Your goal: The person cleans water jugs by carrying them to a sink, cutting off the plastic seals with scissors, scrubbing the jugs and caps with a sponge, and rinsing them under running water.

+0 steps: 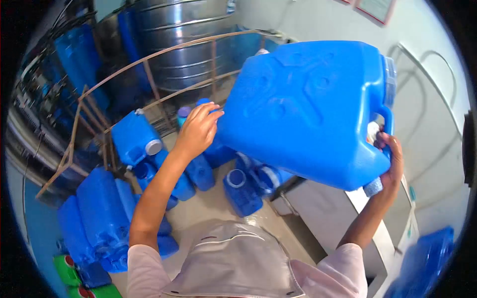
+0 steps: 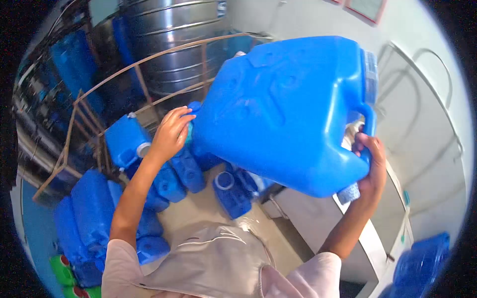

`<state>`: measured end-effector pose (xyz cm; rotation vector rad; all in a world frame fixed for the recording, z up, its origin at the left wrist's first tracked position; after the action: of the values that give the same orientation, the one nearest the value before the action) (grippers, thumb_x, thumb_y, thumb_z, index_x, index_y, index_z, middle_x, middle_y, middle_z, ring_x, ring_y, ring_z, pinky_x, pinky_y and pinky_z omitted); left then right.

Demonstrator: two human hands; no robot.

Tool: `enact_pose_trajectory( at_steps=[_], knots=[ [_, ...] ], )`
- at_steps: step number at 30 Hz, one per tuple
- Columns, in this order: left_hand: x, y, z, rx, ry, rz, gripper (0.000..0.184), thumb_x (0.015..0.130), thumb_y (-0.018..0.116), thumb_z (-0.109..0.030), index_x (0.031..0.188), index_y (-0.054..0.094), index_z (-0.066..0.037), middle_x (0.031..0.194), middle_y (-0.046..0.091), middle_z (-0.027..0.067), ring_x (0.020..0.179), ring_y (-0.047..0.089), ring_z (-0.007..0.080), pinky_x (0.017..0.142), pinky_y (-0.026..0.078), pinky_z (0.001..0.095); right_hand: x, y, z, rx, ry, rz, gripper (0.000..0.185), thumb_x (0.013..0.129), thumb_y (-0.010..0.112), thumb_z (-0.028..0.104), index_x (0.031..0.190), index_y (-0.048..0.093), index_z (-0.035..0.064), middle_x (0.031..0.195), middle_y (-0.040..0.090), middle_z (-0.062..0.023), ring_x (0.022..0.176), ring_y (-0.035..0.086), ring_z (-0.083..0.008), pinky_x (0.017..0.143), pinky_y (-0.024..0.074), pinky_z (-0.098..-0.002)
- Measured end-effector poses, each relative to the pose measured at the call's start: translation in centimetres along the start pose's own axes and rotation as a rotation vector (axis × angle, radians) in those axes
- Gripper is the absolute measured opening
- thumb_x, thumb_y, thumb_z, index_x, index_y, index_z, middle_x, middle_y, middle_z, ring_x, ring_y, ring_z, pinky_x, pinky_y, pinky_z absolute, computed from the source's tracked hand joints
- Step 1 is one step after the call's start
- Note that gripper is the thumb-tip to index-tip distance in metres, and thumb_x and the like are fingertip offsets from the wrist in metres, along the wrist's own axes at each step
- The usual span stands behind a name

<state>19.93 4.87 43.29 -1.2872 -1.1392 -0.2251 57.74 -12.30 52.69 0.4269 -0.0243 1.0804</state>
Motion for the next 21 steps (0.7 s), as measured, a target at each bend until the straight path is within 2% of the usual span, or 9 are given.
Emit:
enact_pose_trajectory(
  at_steps=[6,7,10,13,14,16,18,20,21],
  knots=[
    [7.1,7.2,-18.2,-0.27,0.309,-0.016,0.026,0.071,0.056,0.002,0.097,0.059,-0.003,0.105,0.057,0.0138,0.102,0.053,0.0313,0.088,0.043,0.0406,-14.6,-17.1,11.7,0.088,-0.2,-0.356,0.025,0.077,0.062,0.009,0.097,0.05,0.0001,0.069,0.047,-0.0019,0.058,0.044,-0.0077,0.052,0.0384,-0.0181],
    [9.5,9.9,-20.3,-0.321,0.331,-0.012,0.026,0.073,0.056,0.002,0.098,0.059,-0.003,0.106,0.057,0.0151,0.103,0.053,0.0321,0.088,0.043,0.0404,-13.5,-19.7,12.5,0.13,-0.211,-0.381,0.024,0.076,0.062,0.008,0.096,0.049,0.001,0.069,0.047,-0.0018,0.059,0.044,-0.0081,0.054,0.0392,-0.0186],
    [12.1,13.0,-31.1,-0.472,0.467,-0.034,0.026,0.073,0.055,0.003,0.099,0.059,-0.002,0.104,0.058,0.0164,0.1,0.054,0.0332,0.086,0.044,0.0402,-18.6,-28.0,15.7,0.155,-0.298,-0.512,0.02,0.076,0.062,0.008,0.092,0.05,0.0035,0.071,0.049,-0.0021,0.066,0.048,-0.0096,0.063,0.0416,-0.0208],
    [13.8,16.1,-43.0,-0.66,0.635,-0.045,0.029,0.072,0.056,0.004,0.101,0.057,-0.001,0.098,0.057,0.0155,0.091,0.055,0.0325,0.081,0.045,0.0405,-20.3,-36.9,16.2,0.006,-0.361,-0.713,0.01,0.077,0.062,0.012,0.077,0.054,0.0059,0.074,0.054,-0.0031,0.069,0.051,-0.0109,0.066,0.0425,-0.023],
    [15.8,18.1,-46.3,-0.731,0.713,-0.047,0.032,0.071,0.058,0.002,0.103,0.056,-0.001,0.099,0.056,0.0158,0.091,0.056,0.0321,0.079,0.046,0.0405,-17.7,-39.4,16.3,-0.025,-0.341,-0.787,0.011,0.075,0.063,0.013,0.072,0.055,0.0061,0.071,0.053,-0.0026,0.067,0.051,-0.0118,0.064,0.0428,-0.0241],
    [17.0,22.0,-54.0,-0.785,0.815,-0.018,0.038,0.072,0.066,-0.009,0.109,0.055,-0.005,0.1,0.056,0.0159,0.09,0.056,0.0314,0.076,0.047,0.0397,-15.2,-45.4,15.7,-0.01,-0.337,-0.879,0.013,0.068,0.066,0.012,0.068,0.055,0.0059,0.065,0.052,-0.0021,0.059,0.05,-0.0121,0.055,0.0424,-0.0263],
    [16.9,26.7,-61.4,-0.757,0.91,0.069,0.047,0.075,0.068,-0.024,0.116,0.051,-0.009,0.102,0.054,0.0163,0.087,0.056,0.031,0.074,0.047,0.0392,-13.5,-50.8,13.9,-0.017,-0.304,-0.941,0.013,0.068,0.066,0.011,0.065,0.055,0.0066,0.064,0.053,-0.0023,0.057,0.049,-0.0131,0.054,0.0413,-0.0269],
    [16.2,32.6,-67.1,-0.608,0.954,0.24,0.057,0.076,0.066,-0.036,0.122,0.045,-0.01,0.103,0.052,0.0174,0.079,0.055,0.0311,0.069,0.047,0.0397,-11.5,-56.0,10.8,0.042,-0.332,-0.993,0.013,0.068,0.062,0.004,0.077,0.053,0.0071,0.067,0.053,-0.0023,0.057,0.048,-0.0128,0.056,0.0409,-0.0274],
    [15.7,35.4,-69.0,-0.645,0.935,0.114,0.058,0.075,0.063,-0.042,0.119,0.043,-0.011,0.089,0.049,0.0157,0.069,0.053,0.0282,0.055,0.046,0.0382,-11.1,-58.1,9.3,0.062,-0.349,-1.008,0.019,0.069,0.06,0.001,0.084,0.05,0.0074,0.067,0.052,-0.0024,0.058,0.049,-0.0125,0.056,0.0411,-0.0271]
  ],
)
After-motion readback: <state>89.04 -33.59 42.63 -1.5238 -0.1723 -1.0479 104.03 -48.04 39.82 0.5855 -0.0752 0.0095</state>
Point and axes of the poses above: each hand's wrist, its own x-axis towards the middle knuckle, its own y-axis out of the palm, z = x × y, the point moved 4 cm from there along x, towards the middle knuckle
